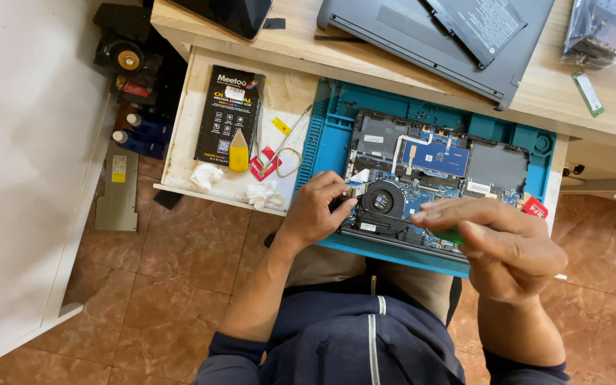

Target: The person uses a screwdriver to remove screws from a laptop motherboard placed on a blue tray. They then use a plastic pry tool to disconnect cables and remove components from the board.

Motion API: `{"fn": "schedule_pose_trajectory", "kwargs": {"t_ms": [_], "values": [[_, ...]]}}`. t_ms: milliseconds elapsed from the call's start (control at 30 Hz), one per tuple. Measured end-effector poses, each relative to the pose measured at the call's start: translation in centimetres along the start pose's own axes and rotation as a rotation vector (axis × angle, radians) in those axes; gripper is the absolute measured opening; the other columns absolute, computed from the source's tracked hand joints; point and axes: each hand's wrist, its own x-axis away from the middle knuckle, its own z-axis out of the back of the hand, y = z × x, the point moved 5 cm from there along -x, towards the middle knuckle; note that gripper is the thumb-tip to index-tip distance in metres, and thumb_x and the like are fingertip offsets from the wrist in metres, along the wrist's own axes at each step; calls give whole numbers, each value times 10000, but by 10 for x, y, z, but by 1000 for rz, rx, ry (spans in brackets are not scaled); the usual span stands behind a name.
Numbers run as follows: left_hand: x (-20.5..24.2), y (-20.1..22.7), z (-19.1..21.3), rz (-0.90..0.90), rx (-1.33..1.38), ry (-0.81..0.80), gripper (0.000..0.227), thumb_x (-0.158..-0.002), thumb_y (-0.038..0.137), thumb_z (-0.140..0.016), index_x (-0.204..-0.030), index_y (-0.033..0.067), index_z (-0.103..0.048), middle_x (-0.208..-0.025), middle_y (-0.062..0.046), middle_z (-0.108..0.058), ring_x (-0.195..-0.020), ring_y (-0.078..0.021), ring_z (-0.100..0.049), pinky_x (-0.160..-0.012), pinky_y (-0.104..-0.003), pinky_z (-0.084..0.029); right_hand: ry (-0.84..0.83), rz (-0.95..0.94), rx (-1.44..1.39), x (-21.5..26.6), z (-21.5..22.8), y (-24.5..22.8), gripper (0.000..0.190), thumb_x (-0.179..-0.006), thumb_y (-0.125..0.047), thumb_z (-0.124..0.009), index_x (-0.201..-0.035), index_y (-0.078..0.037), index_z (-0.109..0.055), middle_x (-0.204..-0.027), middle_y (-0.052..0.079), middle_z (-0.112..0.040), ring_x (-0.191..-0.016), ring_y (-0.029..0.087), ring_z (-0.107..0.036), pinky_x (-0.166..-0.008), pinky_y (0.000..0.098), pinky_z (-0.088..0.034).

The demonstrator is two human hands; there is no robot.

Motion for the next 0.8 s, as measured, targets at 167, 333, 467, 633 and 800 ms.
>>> {"fn": "schedule_pose_trajectory", "kwargs": {"t_ms": [167,333,467,633,800], "values": [[0,4,0,-24,-6,-20,147,-818,142,-609,-819,-4,-589,-788,-64,-507,-753,-219,-500,-652,-337,-430,62,81,169,2,2,-3,146,-802,-148,-609,-925,-80,-568,-827,97,-491,-719,196,-596,-723,312,-596],[-2,10,10,15,108,-7,146,-857,152,-553,-776,31,-539,-789,-56,-485,-748,-203,-482,-676,-315,-398,-50,106,210,2,0,-3,207,-888,-168,-479,-1038,-34,-527,-954,233,-573,-886,333,-650,-807,400,-599],[0,2,7,28,122,1,189,-837,193,-571,-869,11,-611,-840,-68,-540,-806,-205,-539,-714,-313,-435,50,105,145,-3,-4,-4,71,-811,-116,-586,-870,-84,-564,-848,98,-491,-738,208,-573,-716,309,-570],[0,-1,5,61,141,-44,109,-805,155,-584,-850,61,-614,-839,-49,-539,-776,-180,-532,-678,-297,-444,-60,80,300,-2,-8,-5,259,-926,-93,-467,-1178,-38,-448,-1004,286,-583,-906,368,-670,-815,400,-598],[1,-3,3,56,101,-28,124,-806,151,-591,-863,44,-618,-849,-65,-557,-816,-206,-553,-712,-317,-444,-124,115,351,0,-16,-1,415,-959,-34,-447,-1348,-103,-320,-1031,308,-569,-955,409,-658,-849,427,-587]]}}
